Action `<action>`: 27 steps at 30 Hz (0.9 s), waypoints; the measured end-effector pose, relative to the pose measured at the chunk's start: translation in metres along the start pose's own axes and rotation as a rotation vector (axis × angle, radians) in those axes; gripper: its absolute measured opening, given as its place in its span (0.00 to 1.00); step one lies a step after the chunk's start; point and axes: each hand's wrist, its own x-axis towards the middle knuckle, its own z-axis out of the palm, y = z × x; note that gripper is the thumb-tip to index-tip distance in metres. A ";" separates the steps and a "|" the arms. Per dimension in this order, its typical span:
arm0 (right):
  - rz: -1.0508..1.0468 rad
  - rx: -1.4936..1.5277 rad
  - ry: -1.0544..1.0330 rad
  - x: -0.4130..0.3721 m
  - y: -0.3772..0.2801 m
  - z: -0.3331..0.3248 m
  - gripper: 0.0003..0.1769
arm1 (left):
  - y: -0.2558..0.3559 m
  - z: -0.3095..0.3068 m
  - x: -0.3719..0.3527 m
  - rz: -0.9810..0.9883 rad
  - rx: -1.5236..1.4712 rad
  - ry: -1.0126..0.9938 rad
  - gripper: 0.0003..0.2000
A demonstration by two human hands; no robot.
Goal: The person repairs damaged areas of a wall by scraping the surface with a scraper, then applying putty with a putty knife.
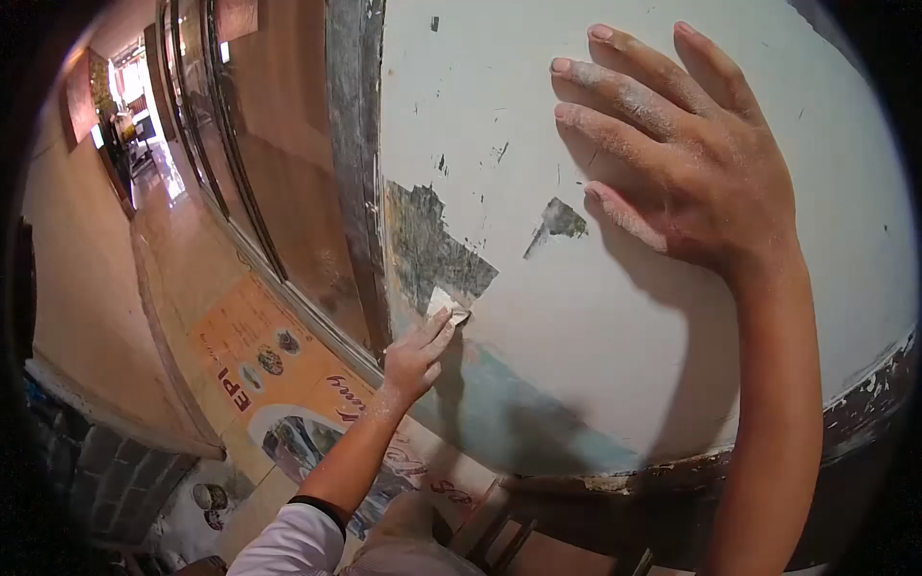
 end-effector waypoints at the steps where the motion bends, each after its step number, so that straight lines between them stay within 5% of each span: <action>1: 0.004 0.004 -0.002 0.001 0.000 -0.001 0.37 | 0.000 0.001 0.000 0.013 -0.021 0.039 0.35; 27: 0.022 -0.026 -0.015 0.005 -0.005 -0.007 0.35 | 0.003 -0.003 0.016 0.037 -0.069 0.072 0.34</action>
